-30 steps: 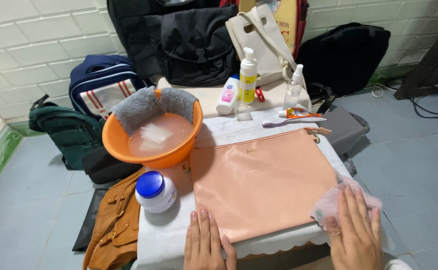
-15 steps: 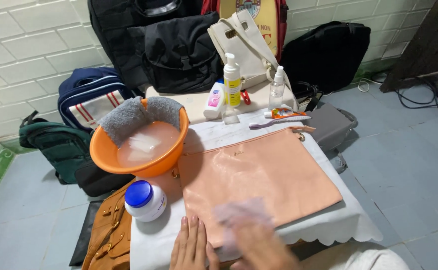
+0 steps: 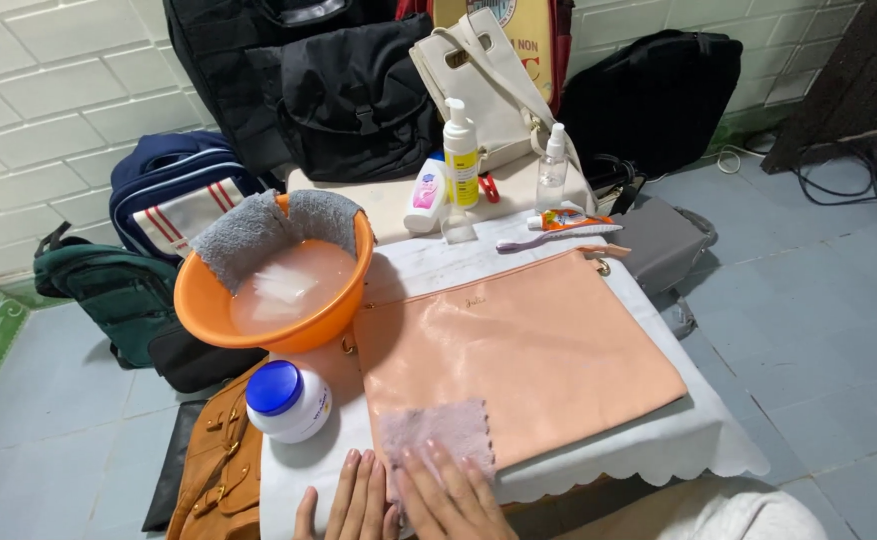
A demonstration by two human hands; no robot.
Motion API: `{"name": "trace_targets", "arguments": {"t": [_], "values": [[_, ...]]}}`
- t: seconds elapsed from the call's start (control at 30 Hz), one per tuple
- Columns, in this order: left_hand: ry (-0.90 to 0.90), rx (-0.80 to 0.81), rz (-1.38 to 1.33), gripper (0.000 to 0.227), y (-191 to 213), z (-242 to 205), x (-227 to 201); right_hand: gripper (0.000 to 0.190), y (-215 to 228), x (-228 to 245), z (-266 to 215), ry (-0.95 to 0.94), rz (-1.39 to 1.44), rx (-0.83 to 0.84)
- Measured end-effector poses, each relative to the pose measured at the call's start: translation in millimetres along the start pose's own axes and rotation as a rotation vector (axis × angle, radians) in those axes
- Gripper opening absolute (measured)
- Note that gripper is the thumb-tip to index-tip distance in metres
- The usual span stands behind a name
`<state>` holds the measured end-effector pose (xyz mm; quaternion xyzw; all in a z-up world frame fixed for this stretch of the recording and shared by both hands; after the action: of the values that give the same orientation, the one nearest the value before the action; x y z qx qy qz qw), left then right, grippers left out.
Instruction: Deep cleaning leather pouches by scrubbing the edges with a toothbrush and wiping the surfaces with a damp cloth.
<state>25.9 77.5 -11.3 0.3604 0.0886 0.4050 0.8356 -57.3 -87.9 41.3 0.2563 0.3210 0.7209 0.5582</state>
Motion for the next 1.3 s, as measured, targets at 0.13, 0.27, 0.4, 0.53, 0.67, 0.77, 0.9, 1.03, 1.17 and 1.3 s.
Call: {"name": "trace_targets", "arguments": {"t": [0.13, 0.27, 0.4, 0.53, 0.67, 0.77, 0.9, 1.03, 1.17, 1.3], "values": [[0.015, -0.119, 0.008, 0.048, -16, -12, -3, 0.055, 52, -42, 12, 0.162, 0.002, 0.075], [0.137, -0.07, -0.009, 0.047, -21, -14, -12, 0.053, 118, -123, 7, -0.444, 0.141, -0.003], [0.201, -0.082, 0.017, 0.042, -10, 8, -22, 0.06, 111, -152, -10, -0.564, -0.067, 0.081], [0.261, -0.117, -0.005, 0.043, 23, 69, -53, 0.062, 75, -97, 7, -0.507, 0.055, -0.102], [0.251, 0.004, -0.125, 0.053, 41, 131, -69, 0.055, 49, -65, -3, -0.13, 0.16, 0.002], [0.216, 0.133, -0.269, 0.057, 45, 174, -74, 0.055, 71, -83, -11, -0.132, 0.178, 0.012], [0.277, 0.331, -0.391, 0.066, 33, 180, -67, 0.049, 120, -155, -10, -0.424, 0.161, -0.043], [0.25, 0.302, -0.386, 0.064, 33, 178, -74, 0.072, 124, -194, 2, -0.612, 0.126, 0.348], [0.205, 0.347, -0.345, 0.058, 27, 175, -73, 0.076, 101, -227, 46, -0.406, 0.021, 0.458], [0.176, 0.379, -0.325, 0.06, 23, 173, -73, 0.08, 74, -253, 93, -0.49, 0.089, 0.533]]}}
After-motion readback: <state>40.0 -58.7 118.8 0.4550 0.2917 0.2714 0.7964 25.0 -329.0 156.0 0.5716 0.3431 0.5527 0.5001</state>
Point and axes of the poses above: each hand's wrist, its own z-axis towards the middle knuckle, its own y-axis out of the back of the hand, x = y × z, the point moved 1 cm from there along z, towards the middle knuckle, and after that the axes turned 1 degree about z, right-handed, at the moved point
